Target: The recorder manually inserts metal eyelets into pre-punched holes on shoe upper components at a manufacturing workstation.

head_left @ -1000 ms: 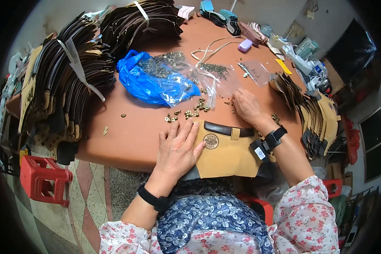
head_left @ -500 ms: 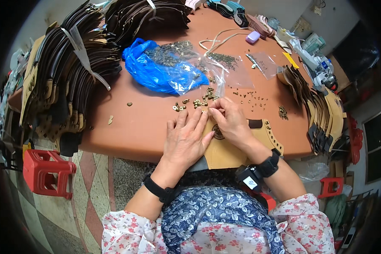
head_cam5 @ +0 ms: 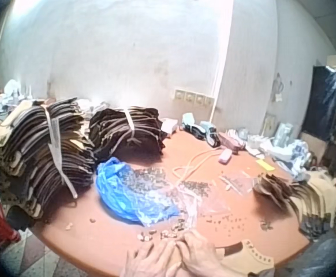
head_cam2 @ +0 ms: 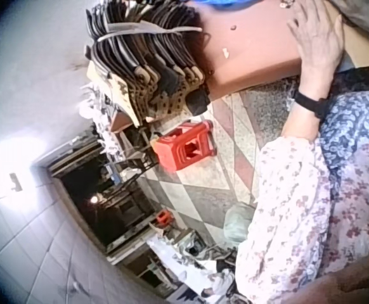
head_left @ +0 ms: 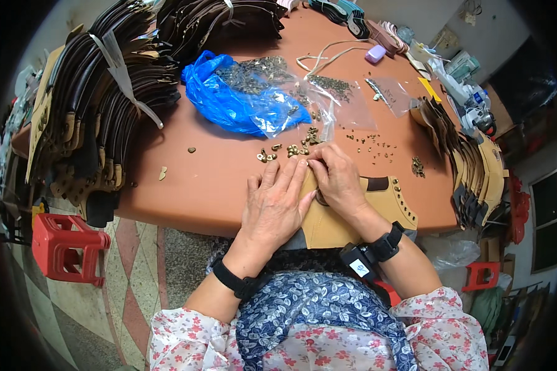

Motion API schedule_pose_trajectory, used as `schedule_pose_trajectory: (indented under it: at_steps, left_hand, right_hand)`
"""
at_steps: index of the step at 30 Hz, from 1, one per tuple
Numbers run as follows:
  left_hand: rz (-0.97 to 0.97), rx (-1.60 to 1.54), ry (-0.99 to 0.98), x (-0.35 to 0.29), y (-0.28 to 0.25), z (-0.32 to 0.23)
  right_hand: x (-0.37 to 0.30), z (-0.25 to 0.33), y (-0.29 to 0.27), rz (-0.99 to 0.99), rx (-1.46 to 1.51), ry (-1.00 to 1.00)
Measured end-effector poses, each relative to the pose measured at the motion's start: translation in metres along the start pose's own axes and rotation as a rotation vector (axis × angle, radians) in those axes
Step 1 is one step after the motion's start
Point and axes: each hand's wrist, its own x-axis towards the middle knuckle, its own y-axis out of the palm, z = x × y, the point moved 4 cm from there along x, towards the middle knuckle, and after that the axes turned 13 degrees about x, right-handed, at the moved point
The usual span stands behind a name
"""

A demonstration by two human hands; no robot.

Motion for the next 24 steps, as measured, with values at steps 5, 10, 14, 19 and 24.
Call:
schedule_pose_trajectory:
  at_steps: [5,10,14,19,24]
  left_hand:
    - [0.0,-0.038,-0.013,0.0002,-0.001,0.001]
    - [0.014,-0.062,-0.037,0.0005,-0.0046,0.0009]
    - [-0.03,-0.064,-0.039,0.0006,-0.0054,0.0008]
    - [-0.043,-0.067,-0.042,0.0011,-0.0056,0.0001]
    - [-0.045,-0.047,-0.048,0.0001,-0.0035,-0.0003]
  right_hand:
    - [-0.0006,-0.0026,-0.0029,-0.017,0.089,0.032]
    - [-0.0013,-0.0019,-0.0035,-0.014,0.089,0.021]
    - [-0.0016,-0.0011,-0.0036,-0.021,0.097,-0.028]
    - [-0.0026,-0.0013,0.0,-0.013,0.094,-0.102]
    - [-0.0033,-0.0022,0.0004,0.001,0.081,-0.111]
